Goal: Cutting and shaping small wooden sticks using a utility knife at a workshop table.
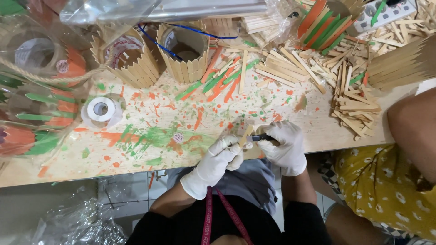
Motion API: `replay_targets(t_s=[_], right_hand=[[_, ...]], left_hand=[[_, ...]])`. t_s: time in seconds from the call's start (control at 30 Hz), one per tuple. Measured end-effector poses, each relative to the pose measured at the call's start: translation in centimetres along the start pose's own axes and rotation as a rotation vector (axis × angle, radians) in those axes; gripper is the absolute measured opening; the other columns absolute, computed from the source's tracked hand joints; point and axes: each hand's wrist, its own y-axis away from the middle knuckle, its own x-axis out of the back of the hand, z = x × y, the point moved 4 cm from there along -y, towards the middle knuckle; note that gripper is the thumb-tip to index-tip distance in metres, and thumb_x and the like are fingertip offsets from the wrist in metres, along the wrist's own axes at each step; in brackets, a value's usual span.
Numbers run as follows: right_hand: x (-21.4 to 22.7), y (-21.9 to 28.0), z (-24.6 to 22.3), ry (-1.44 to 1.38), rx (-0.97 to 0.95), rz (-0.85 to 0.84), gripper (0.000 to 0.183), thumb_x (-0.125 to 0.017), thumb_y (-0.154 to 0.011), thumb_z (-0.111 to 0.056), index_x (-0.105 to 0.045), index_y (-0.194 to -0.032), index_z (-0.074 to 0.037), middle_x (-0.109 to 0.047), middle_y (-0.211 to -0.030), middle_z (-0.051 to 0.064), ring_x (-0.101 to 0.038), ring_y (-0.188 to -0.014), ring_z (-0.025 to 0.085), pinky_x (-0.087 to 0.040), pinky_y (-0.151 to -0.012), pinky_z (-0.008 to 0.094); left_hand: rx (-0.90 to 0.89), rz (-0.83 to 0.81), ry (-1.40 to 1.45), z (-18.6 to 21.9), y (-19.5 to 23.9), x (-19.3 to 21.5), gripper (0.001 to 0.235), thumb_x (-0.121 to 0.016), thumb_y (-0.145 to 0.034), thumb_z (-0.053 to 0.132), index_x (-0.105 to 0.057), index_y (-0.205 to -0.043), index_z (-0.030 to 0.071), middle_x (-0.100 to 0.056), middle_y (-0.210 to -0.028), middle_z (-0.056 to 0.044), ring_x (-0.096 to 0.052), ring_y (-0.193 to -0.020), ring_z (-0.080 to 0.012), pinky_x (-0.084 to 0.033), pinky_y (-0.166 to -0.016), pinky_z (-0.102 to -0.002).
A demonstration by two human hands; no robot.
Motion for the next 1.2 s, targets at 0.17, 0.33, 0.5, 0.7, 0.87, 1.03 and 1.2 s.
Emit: replay_targets(t_s=[0.17, 0.33, 0.5, 0.7, 0.87, 1.03, 1.2], right_hand=[[-0.2, 0.3, 1.3, -0.098, 0.019, -0.054, 0.023, -0.086, -0.068, -0.022, -0.080, -0.089, -0.014, -0.070, -0.079, 0.005, -0.067, -0.073, 0.030, -0.056, -0.071, 0.038], [-0.1, -1.4, -2.4, -0.223, 0.078, 0.033, 0.024, -0.072, -0.087, -0.013, -0.071, -0.108, -0.002, -0.066, -0.088, 0.005, -0.060, -0.081, 0.018, -0.049, -0.080, 0.024], [0.1, -2.3, -2.9, -0.177, 0.062, 0.005, 0.010, -0.081, -0.079, -0.011, -0.078, -0.088, -0.008, -0.070, -0.073, 0.009, -0.065, -0.064, 0.035, -0.054, -0.062, 0.041], [0.7, -2.9, -3.1, -0.196, -0.036, -0.043, 0.011, -0.084, -0.069, -0.008, -0.077, -0.078, -0.011, -0.069, -0.068, 0.009, -0.065, -0.061, 0.037, -0.053, -0.058, 0.042], [-0.1, -1.6, -2.1, -0.161, -0.049, 0.027, 0.019, -0.086, -0.065, -0.008, -0.079, -0.082, -0.011, -0.068, -0.069, 0.008, -0.066, -0.063, 0.038, -0.055, -0.058, 0.042], [0.5, -1.8, -1.9, -0.020, 0.068, 0.054, 0.015, -0.086, -0.069, -0.013, -0.077, -0.080, -0.020, -0.063, -0.066, 0.000, -0.062, -0.058, 0.028, -0.052, -0.058, 0.038], [3.9, -5.0, 1.7, 0.042, -0.080, 0.354, 0.029, -0.062, -0.090, 0.019, -0.049, -0.071, 0.001, -0.047, -0.068, 0.004, -0.040, -0.066, 0.012, -0.034, -0.057, 0.028]], left_hand=[[0.017, 0.001, -0.155, 1.2, -0.4, 0.5, 0.025, -0.045, -0.110, 0.004, -0.056, -0.088, 0.004, -0.037, -0.045, -0.006, -0.028, -0.041, -0.0059, -0.023, -0.043, -0.013], [0.011, 0.075, 0.012, -0.9, -0.5, 1.5, 0.019, -0.048, -0.109, 0.004, -0.055, -0.092, 0.005, -0.042, -0.049, -0.009, -0.036, -0.041, -0.0125, -0.030, -0.040, -0.020], [0.014, 0.034, -0.013, -1.5, -0.6, 2.2, 0.017, -0.048, -0.110, 0.006, -0.058, -0.096, 0.002, -0.048, -0.055, -0.010, -0.040, -0.042, -0.0123, -0.034, -0.039, -0.022], [0.069, 0.051, -0.042, -2.9, -0.5, 2.7, 0.024, -0.042, -0.111, 0.008, -0.052, -0.089, 0.008, -0.028, -0.053, 0.004, -0.021, -0.041, -0.0042, -0.021, -0.037, -0.018], [0.061, 0.130, 0.013, -5.0, 0.3, 3.8, 0.021, -0.045, -0.108, 0.008, -0.051, -0.088, 0.010, -0.022, -0.054, 0.005, -0.019, -0.040, -0.0053, -0.021, -0.035, -0.018], [0.072, 0.145, 0.117, -3.2, 0.9, 1.5, 0.024, -0.045, -0.110, 0.011, -0.050, -0.087, 0.011, -0.022, -0.055, 0.005, -0.021, -0.040, -0.0048, -0.021, -0.034, -0.017], [0.334, 0.028, 0.106, -6.0, 3.1, 0.0, 0.013, -0.053, -0.105, 0.008, -0.061, -0.096, 0.011, -0.059, -0.079, -0.002, -0.037, -0.052, -0.0045, -0.027, -0.040, -0.019]])
